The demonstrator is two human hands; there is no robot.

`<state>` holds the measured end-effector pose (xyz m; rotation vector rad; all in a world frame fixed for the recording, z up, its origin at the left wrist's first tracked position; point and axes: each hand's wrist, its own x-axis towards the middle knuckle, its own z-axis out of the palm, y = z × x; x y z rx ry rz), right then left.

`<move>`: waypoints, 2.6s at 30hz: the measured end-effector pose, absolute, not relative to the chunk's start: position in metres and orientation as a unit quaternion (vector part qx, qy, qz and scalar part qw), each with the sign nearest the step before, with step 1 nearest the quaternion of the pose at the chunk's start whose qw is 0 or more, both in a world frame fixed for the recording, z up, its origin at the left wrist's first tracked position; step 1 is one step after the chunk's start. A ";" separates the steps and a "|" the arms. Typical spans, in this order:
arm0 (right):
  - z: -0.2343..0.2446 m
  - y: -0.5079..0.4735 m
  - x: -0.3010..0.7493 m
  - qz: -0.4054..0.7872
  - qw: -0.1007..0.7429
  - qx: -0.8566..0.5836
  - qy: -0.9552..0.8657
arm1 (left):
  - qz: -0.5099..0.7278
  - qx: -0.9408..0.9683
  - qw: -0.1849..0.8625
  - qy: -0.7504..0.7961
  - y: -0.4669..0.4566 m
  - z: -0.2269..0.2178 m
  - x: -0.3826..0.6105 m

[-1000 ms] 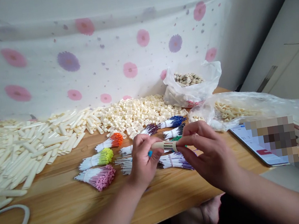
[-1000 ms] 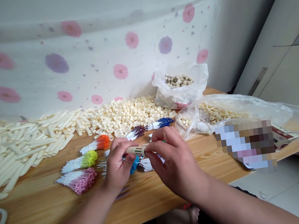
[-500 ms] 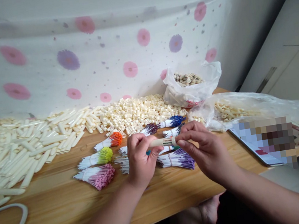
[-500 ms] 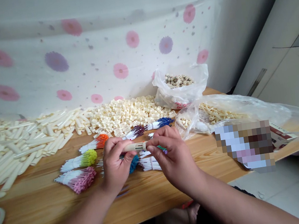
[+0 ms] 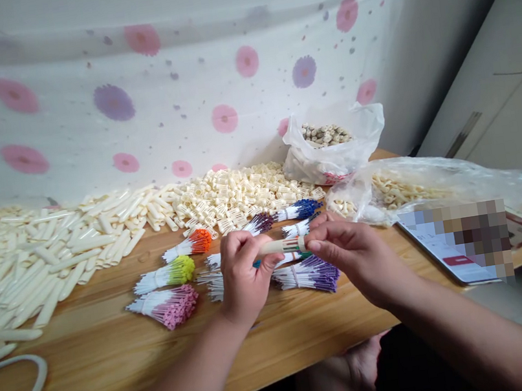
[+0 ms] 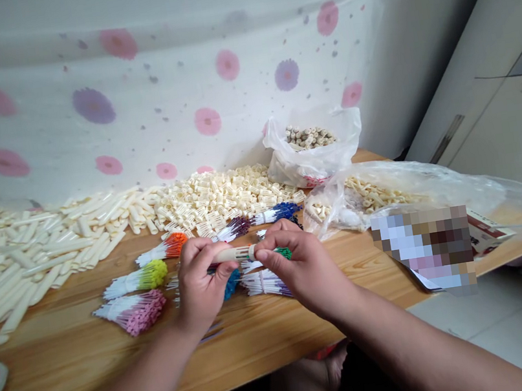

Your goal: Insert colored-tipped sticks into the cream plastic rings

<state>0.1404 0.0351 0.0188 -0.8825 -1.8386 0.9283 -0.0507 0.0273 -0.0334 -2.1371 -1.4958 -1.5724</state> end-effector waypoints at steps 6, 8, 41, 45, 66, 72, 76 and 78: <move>0.021 0.042 0.140 0.298 0.473 -0.340 -0.757 | -0.528 -0.700 -0.045 -0.480 0.031 -0.033 -0.052; 0.018 0.060 0.149 0.219 0.513 -0.341 -0.757 | -0.536 -0.687 -0.099 -0.481 0.034 -0.037 -0.053; -0.036 0.149 0.176 -0.051 0.068 -0.414 -0.906 | -0.232 -0.702 -0.285 -0.610 0.137 -0.016 0.013; -0.033 0.147 0.177 -0.062 0.075 -0.414 -0.905 | -0.219 -0.694 -0.249 -0.639 0.137 -0.019 0.013; 0.012 0.067 0.177 0.187 0.372 -0.269 -0.869 | -0.376 -0.640 -0.462 -0.485 0.037 -0.002 -0.012; -0.004 0.070 0.170 0.436 0.398 -0.304 -0.748 | -0.440 -0.596 -0.538 -0.403 0.034 -0.026 -0.030; -0.005 0.066 0.160 0.450 0.399 -0.283 -0.747 | -0.434 -0.575 -0.575 -0.387 0.031 -0.034 -0.034; -0.005 0.065 0.153 0.444 0.394 -0.255 -0.764 | -0.432 -0.573 -0.584 -0.380 0.029 -0.037 -0.035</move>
